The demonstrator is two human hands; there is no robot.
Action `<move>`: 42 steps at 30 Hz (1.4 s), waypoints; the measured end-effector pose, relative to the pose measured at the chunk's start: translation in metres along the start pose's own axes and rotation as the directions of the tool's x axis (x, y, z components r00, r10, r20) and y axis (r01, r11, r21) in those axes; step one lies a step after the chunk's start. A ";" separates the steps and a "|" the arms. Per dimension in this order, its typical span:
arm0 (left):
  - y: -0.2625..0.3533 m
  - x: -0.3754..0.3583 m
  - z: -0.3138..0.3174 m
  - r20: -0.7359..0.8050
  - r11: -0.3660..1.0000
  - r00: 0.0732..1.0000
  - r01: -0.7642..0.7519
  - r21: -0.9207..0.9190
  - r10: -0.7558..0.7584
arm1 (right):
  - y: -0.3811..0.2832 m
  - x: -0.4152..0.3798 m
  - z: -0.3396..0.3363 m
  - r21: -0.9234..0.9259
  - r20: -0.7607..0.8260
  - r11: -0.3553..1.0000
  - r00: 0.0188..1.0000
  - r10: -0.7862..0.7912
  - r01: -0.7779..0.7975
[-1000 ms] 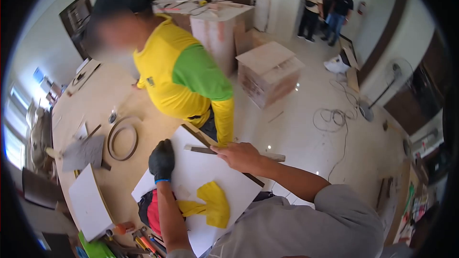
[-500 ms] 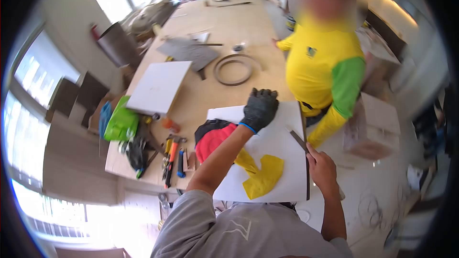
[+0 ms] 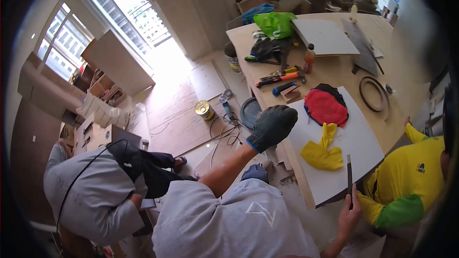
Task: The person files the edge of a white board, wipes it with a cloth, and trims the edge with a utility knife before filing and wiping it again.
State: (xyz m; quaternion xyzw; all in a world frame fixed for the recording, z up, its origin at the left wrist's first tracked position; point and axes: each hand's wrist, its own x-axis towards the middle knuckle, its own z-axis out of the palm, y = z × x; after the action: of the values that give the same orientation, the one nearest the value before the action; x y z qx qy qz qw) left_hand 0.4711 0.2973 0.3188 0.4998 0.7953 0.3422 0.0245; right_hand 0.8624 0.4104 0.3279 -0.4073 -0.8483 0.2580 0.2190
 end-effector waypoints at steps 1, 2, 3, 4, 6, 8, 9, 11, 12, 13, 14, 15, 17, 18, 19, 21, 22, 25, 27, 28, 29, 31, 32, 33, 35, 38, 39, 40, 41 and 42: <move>-0.016 -0.023 -0.006 -0.055 0.999 0.998 0.042 0.026 -0.040 | -0.005 0.004 -0.001 -0.027 0.054 0.999 0.998 -0.025 0.027; -0.028 -0.044 -0.010 -0.066 0.990 0.990 0.129 0.050 -0.125 | -0.012 0.008 -0.002 -0.026 0.097 0.999 0.994 -0.045 0.048; -0.040 -0.066 -0.014 -0.081 0.975 0.975 0.212 0.068 -0.206 | -0.019 0.013 -0.003 -0.016 0.137 0.997 0.988 -0.073 0.076; -0.053 -0.086 -0.016 -0.094 0.953 0.954 0.292 0.081 -0.284 | -0.026 0.017 -0.003 -0.008 0.175 0.995 0.980 -0.098 0.101; -0.071 -0.118 -0.017 -0.119 0.923 0.929 0.364 0.124 -0.350 | -0.039 0.021 0.003 0.022 0.178 0.982 0.965 -0.191 0.190; -0.073 -0.138 -0.024 -0.097 0.885 0.895 0.445 0.140 -0.435 | -0.054 0.023 0.009 0.041 0.179 0.968 0.951 -0.252 0.249; -0.073 -0.142 -0.026 -0.060 0.869 0.881 0.473 0.144 -0.470 | -0.062 0.023 0.012 0.047 0.184 0.963 0.945 -0.270 0.266; -0.067 -0.149 -0.036 -0.038 0.852 0.856 0.516 0.082 -0.515 | -0.079 0.022 0.022 0.063 0.210 0.957 0.933 -0.291 0.284; -0.067 -0.151 -0.042 -0.024 0.844 0.845 0.534 0.053 -0.534 | -0.088 0.021 0.029 0.074 0.234 0.956 0.927 -0.293 0.284; -0.074 -0.155 -0.046 -0.073 0.884 0.888 0.460 0.085 -0.455 | -0.096 0.020 0.034 0.081 0.258 0.957 0.921 -0.291 0.279; -0.079 -0.159 -0.054 -0.099 0.867 0.869 0.462 -0.188 -0.485 | -0.103 0.015 0.040 0.083 0.282 0.960 0.918 -0.279 0.266; -0.076 -0.159 -0.075 -0.107 0.790 0.851 0.421 -0.446 -0.514 | -0.108 0.012 0.049 0.094 0.276 0.950 0.909 -0.312 0.297; -0.066 -0.152 -0.125 -0.188 0.605 0.862 0.161 -0.780 -0.471 | -0.132 0.009 0.058 0.061 0.369 0.972 0.900 -0.233 0.227; -0.064 -0.151 -0.151 -0.263 0.505 0.865 -0.012 -0.863 -0.428 | -0.142 0.001 0.056 0.018 0.419 0.987 0.895 -0.152 0.159; -0.071 -0.150 -0.165 -0.288 0.530 0.876 -0.044 -0.847 -0.388 | -0.151 -0.010 0.057 0.000 0.397 0.987 0.906 -0.146 0.159; -0.095 -0.127 -0.163 -0.268 0.629 0.888 0.030 -0.777 -0.373 | -0.165 -0.026 0.065 0.020 0.355 0.982 0.917 -0.182 0.187; -0.106 -0.116 -0.159 -0.224 0.696 0.886 0.141 -0.705 -0.406 | -0.169 -0.037 0.069 0.016 0.343 0.986 0.926 -0.160 0.164; -0.149 -0.109 -0.088 -0.031 0.925 0.948 0.302 -0.231 -0.317 | -0.174 -0.069 0.073 -0.031 0.375 0.999 0.927 -0.010 0.024; -0.128 -0.116 -0.050 0.152 0.957 0.964 0.241 -0.160 -0.217 | -0.172 -0.090 0.072 -0.003 0.320 1.000 0.947 0.007 -0.007; -0.110 -0.123 -0.036 0.168 0.958 0.966 0.224 -0.180 -0.194 | -0.170 -0.100 0.071 0.010 0.285 1.000 0.958 0.024 -0.028; -0.092 -0.131 -0.024 0.183 0.960 0.969 0.201 -0.196 -0.166 | -0.168 -0.110 0.068 0.011 0.252 0.998 0.966 0.052 -0.057; -0.068 -0.145 -0.003 0.127 0.897 0.983 0.173 -0.406 -0.133 | -0.161 -0.121 0.061 0.032 0.170 0.996 0.982 0.081 -0.088; -0.059 -0.149 0.003 0.129 0.880 0.981 0.187 -0.437 -0.144 | -0.159 -0.124 0.056 0.030 0.139 0.995 0.986 0.091 -0.096; -0.051 -0.151 0.006 0.089 0.873 0.990 0.139 -0.467 -0.110 | -0.157 -0.128 0.051 0.031 0.118 0.995 0.989 0.094 -0.098; -0.040 -0.142 0.009 -0.052 0.892 0.999 -0.036 -0.450 0.014 | -0.149 -0.137 0.043 0.030 0.084 0.997 0.994 0.063 -0.066; -0.017 -0.119 0.005 -0.165 0.900 0.972 -0.220 -0.377 0.168 | -0.135 -0.153 0.029 0.127 0.111 0.975 0.979 0.168 -0.182; 0.001 -0.107 -0.001 -0.125 0.917 0.963 -0.266 -0.297 0.239 | -0.123 -0.161 0.026 0.169 0.090 0.976 0.988 0.124 -0.138; 0.022 -0.092 -0.008 -0.076 0.923 0.947 -0.321 -0.213 0.311 | -0.110 -0.169 0.030 0.214 0.062 0.972 0.995 0.081 -0.093; 0.037 -0.077 -0.004 -0.015 0.916 0.924 -0.380 -0.127 0.381 | -0.100 -0.177 0.032 0.260 0.026 0.964 0.999 0.047 -0.052; 0.050 -0.060 0.003 0.062 0.894 0.892 -0.446 -0.049 0.448 | -0.095 -0.183 0.032 0.267 0.044 0.961 0.997 0.064 -0.074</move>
State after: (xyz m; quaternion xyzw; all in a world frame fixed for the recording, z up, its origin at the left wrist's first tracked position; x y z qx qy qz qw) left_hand 0.5411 0.2640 0.3269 0.6806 0.6519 0.3340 -0.0178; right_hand 0.8931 0.2043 0.3323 -0.3988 -0.7945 0.3849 0.2482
